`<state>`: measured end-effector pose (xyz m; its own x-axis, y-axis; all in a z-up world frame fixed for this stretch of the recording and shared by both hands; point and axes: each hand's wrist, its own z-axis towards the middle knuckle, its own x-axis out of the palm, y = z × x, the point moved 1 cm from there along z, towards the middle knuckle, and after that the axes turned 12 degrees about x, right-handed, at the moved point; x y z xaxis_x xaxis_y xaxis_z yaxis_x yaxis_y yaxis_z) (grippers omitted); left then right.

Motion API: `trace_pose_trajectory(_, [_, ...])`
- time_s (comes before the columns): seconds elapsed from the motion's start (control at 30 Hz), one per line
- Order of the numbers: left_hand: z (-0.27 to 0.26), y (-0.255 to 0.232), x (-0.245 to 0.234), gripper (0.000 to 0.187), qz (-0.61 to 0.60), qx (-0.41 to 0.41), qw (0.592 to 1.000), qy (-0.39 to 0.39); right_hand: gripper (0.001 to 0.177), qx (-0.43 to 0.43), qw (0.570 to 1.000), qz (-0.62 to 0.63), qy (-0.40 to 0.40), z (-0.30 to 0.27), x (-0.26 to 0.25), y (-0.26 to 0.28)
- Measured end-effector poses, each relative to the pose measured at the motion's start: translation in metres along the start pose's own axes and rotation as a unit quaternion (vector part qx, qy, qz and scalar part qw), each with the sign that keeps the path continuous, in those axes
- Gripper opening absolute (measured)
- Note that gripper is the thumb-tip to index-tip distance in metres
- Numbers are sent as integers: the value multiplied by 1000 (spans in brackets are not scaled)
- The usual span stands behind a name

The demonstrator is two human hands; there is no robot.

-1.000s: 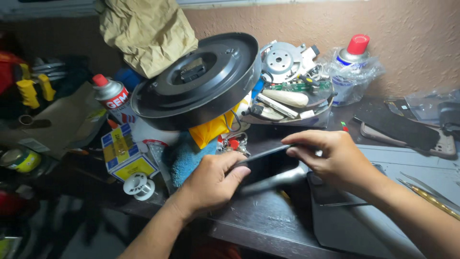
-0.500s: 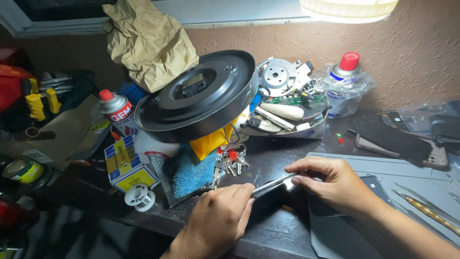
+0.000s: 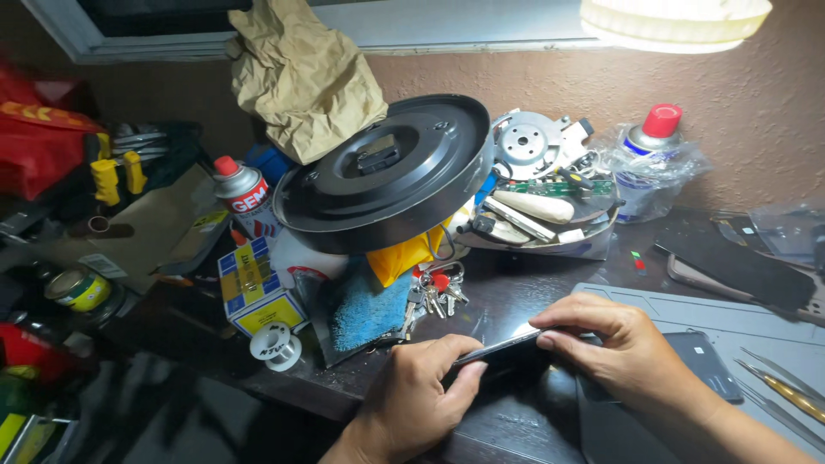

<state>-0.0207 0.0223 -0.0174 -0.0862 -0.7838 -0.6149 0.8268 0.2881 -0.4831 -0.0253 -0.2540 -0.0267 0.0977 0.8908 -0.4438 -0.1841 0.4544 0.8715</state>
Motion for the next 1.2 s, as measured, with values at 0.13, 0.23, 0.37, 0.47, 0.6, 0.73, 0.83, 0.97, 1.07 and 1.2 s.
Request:
trace_pose_trajectory(0.13, [-1,-5,10,13,-55,-44,993,-95,15,3,1000,2,-7,-3,3,-2])
trace_pose_trajectory(0.23, [-4,-6,14,10,-83,-69,986,-126,15,12,1000,13,-8,-4,5,0])
trace_pose_trajectory(0.37, [-7,-2,20,13,-60,-39,989,-133,18,12,1000,7,8,-5,7,2])
trace_pose_trajectory(0.47, [-7,-1,21,13,-44,-21,989,-138,16,-14,1000,3,7,-4,9,1])
trace_pose_trajectory(0.6, [-7,0,21,12,-33,-11,990,-135,14,-40,999,0,11,-3,8,4])
trace_pose_trajectory(0.73, [-7,2,23,10,-31,5,989,-143,12,-36,999,-5,15,-4,8,6])
trace_pose_trajectory(0.83, [-9,6,27,9,-32,14,987,-157,11,-45,999,-17,11,-4,9,5])
trace_pose_trajectory(0.97, [-8,6,26,9,-34,6,988,-153,10,-38,999,-18,12,-4,9,5])
trace_pose_trajectory(1.07, [-4,1,19,11,-70,-68,987,-126,12,-3,1000,-3,6,-3,11,-4])
trace_pose_trajectory(1.2, [-2,1,17,47,-159,-275,946,-70,15,97,988,120,20,1,8,-22])
